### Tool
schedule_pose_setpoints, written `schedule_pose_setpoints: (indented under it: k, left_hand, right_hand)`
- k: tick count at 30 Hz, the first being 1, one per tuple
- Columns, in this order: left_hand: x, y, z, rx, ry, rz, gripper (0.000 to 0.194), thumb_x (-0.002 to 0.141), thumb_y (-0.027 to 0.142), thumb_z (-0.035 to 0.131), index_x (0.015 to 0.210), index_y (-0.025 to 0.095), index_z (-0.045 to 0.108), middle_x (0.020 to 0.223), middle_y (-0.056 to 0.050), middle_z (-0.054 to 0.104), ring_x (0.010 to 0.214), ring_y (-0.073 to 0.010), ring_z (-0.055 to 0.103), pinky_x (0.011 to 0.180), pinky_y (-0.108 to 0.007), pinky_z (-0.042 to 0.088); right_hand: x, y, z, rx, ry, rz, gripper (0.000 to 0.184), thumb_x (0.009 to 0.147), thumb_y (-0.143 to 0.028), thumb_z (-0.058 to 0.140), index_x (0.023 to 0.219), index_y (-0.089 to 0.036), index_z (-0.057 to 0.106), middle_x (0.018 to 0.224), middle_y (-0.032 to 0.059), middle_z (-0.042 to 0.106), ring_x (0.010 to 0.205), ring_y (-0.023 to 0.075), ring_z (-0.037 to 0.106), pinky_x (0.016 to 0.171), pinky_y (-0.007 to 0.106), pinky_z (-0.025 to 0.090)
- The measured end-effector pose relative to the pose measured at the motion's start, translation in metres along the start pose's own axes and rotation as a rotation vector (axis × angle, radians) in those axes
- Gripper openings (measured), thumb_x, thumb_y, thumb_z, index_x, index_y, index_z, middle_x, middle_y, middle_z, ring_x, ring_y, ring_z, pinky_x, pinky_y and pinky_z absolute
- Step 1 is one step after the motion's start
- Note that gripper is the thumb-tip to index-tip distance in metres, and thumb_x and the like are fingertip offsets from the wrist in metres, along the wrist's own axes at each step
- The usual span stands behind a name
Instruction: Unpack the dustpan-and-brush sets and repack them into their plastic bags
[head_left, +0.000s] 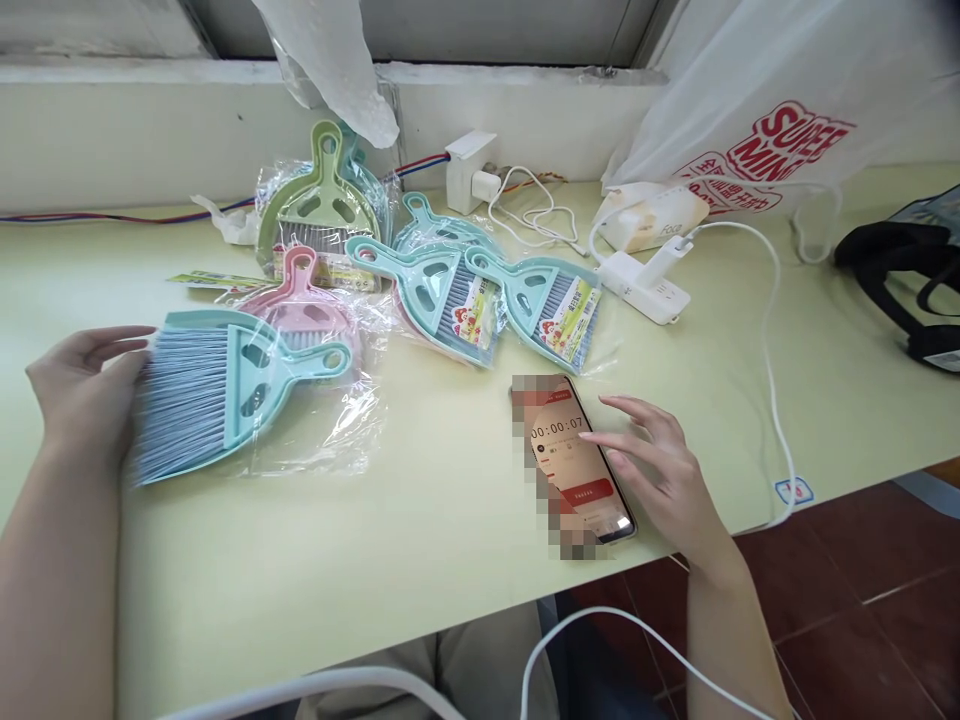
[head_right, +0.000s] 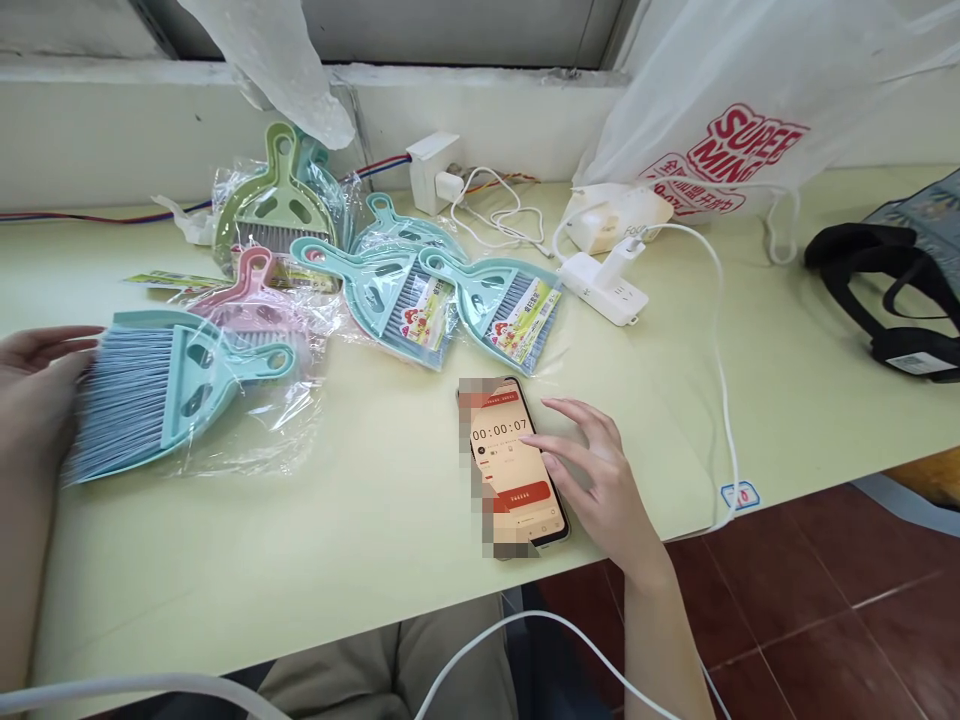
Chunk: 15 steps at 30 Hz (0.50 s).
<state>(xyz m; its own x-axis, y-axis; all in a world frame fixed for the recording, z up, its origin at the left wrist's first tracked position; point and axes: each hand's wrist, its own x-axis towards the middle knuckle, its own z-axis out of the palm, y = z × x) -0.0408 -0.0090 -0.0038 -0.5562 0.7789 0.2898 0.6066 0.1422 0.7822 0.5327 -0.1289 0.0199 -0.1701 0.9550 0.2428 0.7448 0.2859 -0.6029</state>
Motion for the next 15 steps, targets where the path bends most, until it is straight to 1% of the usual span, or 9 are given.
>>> schedule_pose_setpoints:
  k: [4,6,10,15]
  left_hand:
    - [-0.0004,0.0032,0.0009,-0.02,0.024,0.013,0.045,0.061,0.018,0.061,0.105,0.019,0.073,0.101,-0.006,0.072,0.094,-0.022,0.066,0.087,-0.04,0.056]
    - [0.0002,0.0035,0.0014,-0.03,0.036,0.003,0.045,0.059,0.017,0.061,0.103,0.018,0.073,0.099,-0.006,0.072,0.091,-0.0215,0.066,0.086,-0.04,0.056]
    - [0.0033,-0.0006,0.002,-0.08,0.037,-0.009,0.047,0.058,0.015,0.06,0.103,0.016,0.073,0.093,-0.006,0.072,0.082,-0.018,0.066,0.081,-0.037,0.057]
    - [0.0059,-0.0058,0.0029,-0.098,0.026,0.034,0.047,0.059,0.013,0.057,0.103,0.015,0.073,0.094,-0.007,0.072,0.078,-0.0153,0.065,0.078,-0.033,0.056]
  right_hand:
    - [-0.0004,-0.0005,-0.0006,0.009,0.026,-0.029,0.027,0.094,-0.036,0.048,0.105,-0.037,0.072,0.139,-0.0017,0.051,0.133,0.0281,0.039,0.111,0.053,0.033]
    - [-0.0002,-0.0004,-0.0006,0.007,0.036,-0.04,0.027,0.093,-0.035,0.048,0.104,-0.036,0.073,0.138,-0.0014,0.052,0.132,0.0284,0.04,0.11,0.053,0.033]
    - [-0.0002,0.0001,-0.0002,-0.004,0.056,-0.053,0.027,0.094,-0.034,0.048,0.1,-0.034,0.074,0.135,-0.0004,0.055,0.13,0.028,0.043,0.109,0.052,0.034]
    - [-0.0004,-0.0017,0.0002,0.011,0.152,-0.034,0.027,0.094,-0.036,0.047,0.106,-0.032,0.07,0.129,0.0022,0.059,0.125,0.0263,0.049,0.108,0.049,0.036]
